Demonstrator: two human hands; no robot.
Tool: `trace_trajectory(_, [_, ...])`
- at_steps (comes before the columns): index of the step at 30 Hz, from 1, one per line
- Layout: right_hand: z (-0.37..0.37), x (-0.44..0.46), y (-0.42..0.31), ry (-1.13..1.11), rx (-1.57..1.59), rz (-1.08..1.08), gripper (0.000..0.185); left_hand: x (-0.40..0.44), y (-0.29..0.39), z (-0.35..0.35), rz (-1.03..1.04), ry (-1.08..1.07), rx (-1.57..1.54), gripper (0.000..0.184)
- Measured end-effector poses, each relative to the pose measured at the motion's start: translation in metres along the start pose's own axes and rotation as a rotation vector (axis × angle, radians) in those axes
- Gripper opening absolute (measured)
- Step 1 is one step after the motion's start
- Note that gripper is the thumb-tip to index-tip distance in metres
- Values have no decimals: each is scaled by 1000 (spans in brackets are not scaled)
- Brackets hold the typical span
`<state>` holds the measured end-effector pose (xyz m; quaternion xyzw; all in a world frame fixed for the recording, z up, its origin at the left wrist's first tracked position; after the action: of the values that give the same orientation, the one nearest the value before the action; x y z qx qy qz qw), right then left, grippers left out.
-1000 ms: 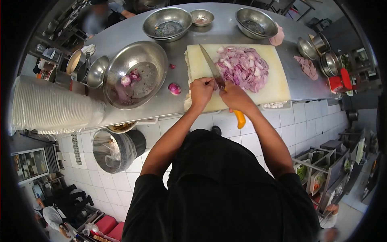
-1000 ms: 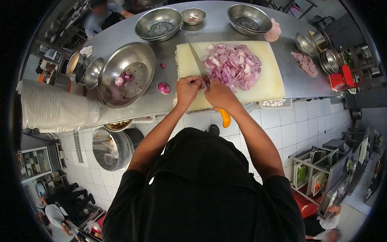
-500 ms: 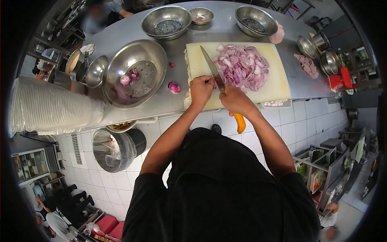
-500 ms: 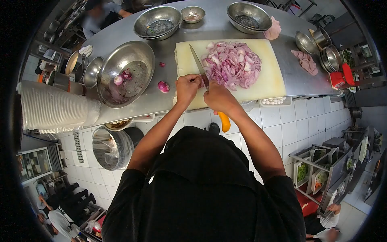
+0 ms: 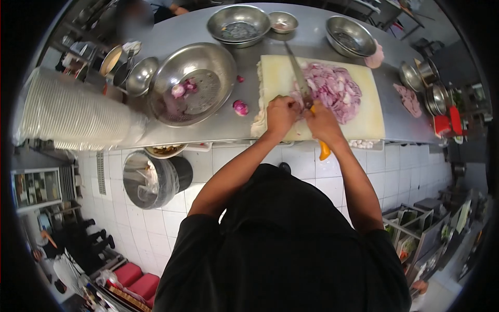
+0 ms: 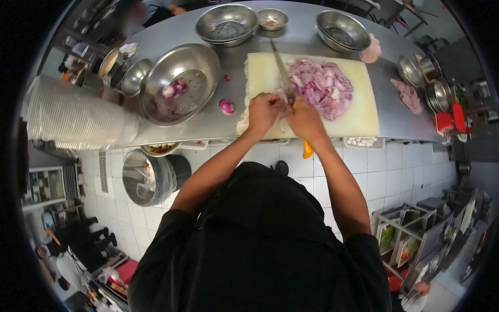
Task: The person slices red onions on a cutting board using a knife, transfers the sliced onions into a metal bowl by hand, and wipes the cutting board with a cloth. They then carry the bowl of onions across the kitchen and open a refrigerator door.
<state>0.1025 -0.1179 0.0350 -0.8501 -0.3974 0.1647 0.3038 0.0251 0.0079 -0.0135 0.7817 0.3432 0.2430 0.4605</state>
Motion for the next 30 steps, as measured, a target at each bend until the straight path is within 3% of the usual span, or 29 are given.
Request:
trace_trajectory(3, [-19,-3,-27,-8,70,84,33,-7,-4,-25,7,17,-78,23])
trace_trajectory(6, [3,-15,-22,-26,91,35,33,-14,-37,-68,201,220,223,33])
trace_trajectory(8, [20,-25,-21,-46,101,36,34,-18,-51,-87,80,236,301,40])
trace_trajectory(11, [31,-36,-14,-106,125,109,35,-12,-77,-95,137,260,399,42])
trace_trajectory(14, [31,-36,-3,-109,114,146,36,-1,-88,-97,100,152,290,46])
trace_trajectory(17, [20,-32,8,-97,86,151,36,-2,-85,-96,140,210,237,49])
trace_trajectory(23, [14,-30,15,-82,29,91,36,1,-67,-84,185,150,416,45])
trace_trajectory(30, [8,-34,9,-42,12,61,36,5,-56,-83,203,142,161,47])
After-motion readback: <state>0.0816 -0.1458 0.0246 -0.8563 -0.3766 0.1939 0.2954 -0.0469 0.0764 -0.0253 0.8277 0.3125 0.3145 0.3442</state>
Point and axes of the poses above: each hand's wrist, its own x-axis towards the middle knuckle, its own z-axis out of the palm, y = z × x, the point moved 2 cm from there along x, towards the middle knuckle, and after that the axes turned 11 degrees about -z, right-handed, at the moved point
